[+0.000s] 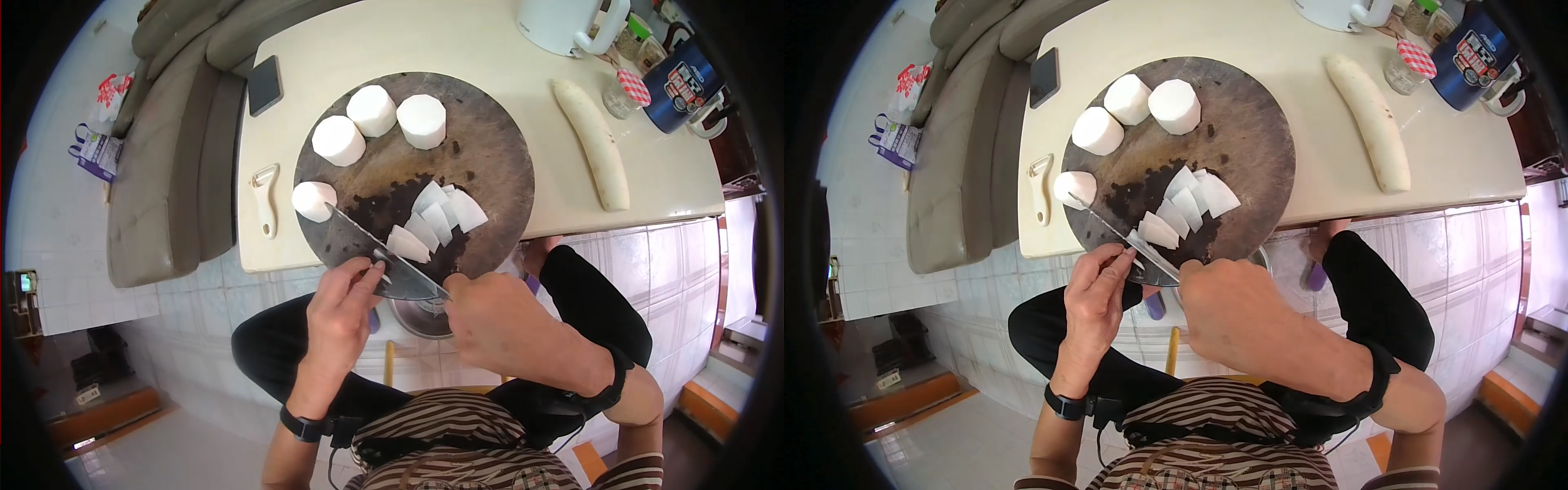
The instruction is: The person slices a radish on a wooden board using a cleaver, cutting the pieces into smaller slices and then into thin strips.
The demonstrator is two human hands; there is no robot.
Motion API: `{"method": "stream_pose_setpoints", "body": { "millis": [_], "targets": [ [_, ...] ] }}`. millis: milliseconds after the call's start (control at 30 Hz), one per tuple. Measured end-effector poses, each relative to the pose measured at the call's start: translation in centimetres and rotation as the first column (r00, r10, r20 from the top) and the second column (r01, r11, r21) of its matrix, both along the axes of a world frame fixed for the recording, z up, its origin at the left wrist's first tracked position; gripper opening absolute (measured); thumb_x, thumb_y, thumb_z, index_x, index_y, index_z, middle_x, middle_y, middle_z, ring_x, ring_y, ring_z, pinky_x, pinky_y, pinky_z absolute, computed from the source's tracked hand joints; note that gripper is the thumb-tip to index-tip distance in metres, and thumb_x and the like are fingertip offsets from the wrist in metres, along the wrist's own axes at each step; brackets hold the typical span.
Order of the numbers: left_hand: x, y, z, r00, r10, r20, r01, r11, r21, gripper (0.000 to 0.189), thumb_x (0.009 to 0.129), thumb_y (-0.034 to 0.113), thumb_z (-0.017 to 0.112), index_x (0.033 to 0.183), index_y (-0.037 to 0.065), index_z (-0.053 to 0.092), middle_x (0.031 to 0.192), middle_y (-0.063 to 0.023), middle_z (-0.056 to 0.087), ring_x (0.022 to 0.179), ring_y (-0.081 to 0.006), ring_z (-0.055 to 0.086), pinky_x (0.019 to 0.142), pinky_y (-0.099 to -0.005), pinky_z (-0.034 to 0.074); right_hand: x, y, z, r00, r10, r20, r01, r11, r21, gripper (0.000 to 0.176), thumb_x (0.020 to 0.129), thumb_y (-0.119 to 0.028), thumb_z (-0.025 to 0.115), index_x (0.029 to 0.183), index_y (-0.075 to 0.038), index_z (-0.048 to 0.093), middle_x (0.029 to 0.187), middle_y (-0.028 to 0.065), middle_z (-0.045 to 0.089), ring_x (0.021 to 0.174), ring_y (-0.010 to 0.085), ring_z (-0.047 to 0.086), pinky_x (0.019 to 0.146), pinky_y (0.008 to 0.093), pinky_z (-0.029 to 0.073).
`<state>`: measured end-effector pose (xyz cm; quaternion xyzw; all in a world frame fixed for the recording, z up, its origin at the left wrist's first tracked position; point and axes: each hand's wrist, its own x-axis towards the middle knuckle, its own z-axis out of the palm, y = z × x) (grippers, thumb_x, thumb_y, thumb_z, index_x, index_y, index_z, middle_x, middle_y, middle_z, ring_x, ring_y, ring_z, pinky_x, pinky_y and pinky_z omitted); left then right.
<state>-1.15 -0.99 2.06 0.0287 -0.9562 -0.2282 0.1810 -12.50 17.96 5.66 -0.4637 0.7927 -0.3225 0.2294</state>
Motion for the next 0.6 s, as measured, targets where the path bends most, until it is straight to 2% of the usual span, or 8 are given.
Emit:
{"method": "stream_pose_setpoints", "body": {
  "millis": [133,200,367,433,600],
  "targets": [
    [0.1,-0.5,0.0,0.999,-0.008,0.034,0.008,1.000,0.008,0.029,0.074,-0.014,0.068,0.101,-0.003,0.069,0.099,-0.0130,0.063,0.082,-0.0273,0.066,0.069,-0.0321,0.054,0.0,0.2,-0.1,0.999,0.027,-0.037,-0.027,1.000,-0.006,0.014,0.081,-0.008,0.060,0.079,0.004,0.053,0.060,0.0195,0.056,0.056,0.0386,0.060,0.051,0.0450,0.046],
    [0.2,-0.6,0.1,1.000,-0.018,0.024,0.018,1.000,-0.012,0.029,0.073,-0.015,0.068,0.099,-0.003,0.069,0.099,-0.0133,0.063,0.083,-0.0278,0.066,0.069,-0.0325,0.055,0.0,0.1,0.9,0.994,0.031,0.109,-0.044,0.992,0.117,0.015,0.072,-0.002,0.060,0.082,0.007,0.055,0.070,0.0272,0.062,0.067,0.0443,0.064,0.063,0.0495,0.052],
    [0.9,-0.6,-0.4,0.998,-0.066,-0.025,0.063,0.993,-0.099,0.029,0.067,-0.016,0.068,0.094,-0.005,0.068,0.098,-0.0147,0.064,0.085,-0.0292,0.067,0.071,-0.0337,0.056,0.3,0.2,0.8,0.996,0.041,0.080,-0.048,0.995,0.082,0.014,0.072,-0.002,0.061,0.080,0.007,0.054,0.067,0.0273,0.062,0.064,0.0439,0.064,0.060,0.0492,0.052],
    [1.2,-0.7,-0.8,0.993,-0.090,-0.073,0.077,0.984,-0.164,0.031,0.066,-0.007,0.071,0.097,-0.002,0.069,0.099,-0.0126,0.064,0.085,-0.0275,0.067,0.069,-0.0332,0.057,0.3,0.3,0.8,0.997,0.047,0.065,-0.052,0.996,0.075,0.014,0.072,-0.001,0.061,0.079,0.007,0.054,0.066,0.0271,0.061,0.063,0.0437,0.064,0.059,0.0489,0.052],
    [1.5,-0.6,-1.3,0.991,-0.085,-0.103,0.069,0.987,-0.147,0.035,0.062,-0.009,0.067,0.097,-0.004,0.068,0.098,-0.0143,0.065,0.087,-0.0304,0.067,0.072,-0.0356,0.057,0.5,0.2,1.2,0.994,0.090,0.062,-0.095,0.991,0.090,0.013,0.071,-0.001,0.061,0.079,0.008,0.054,0.064,0.0259,0.061,0.061,0.0425,0.064,0.057,0.0475,0.052]
  ]
}}
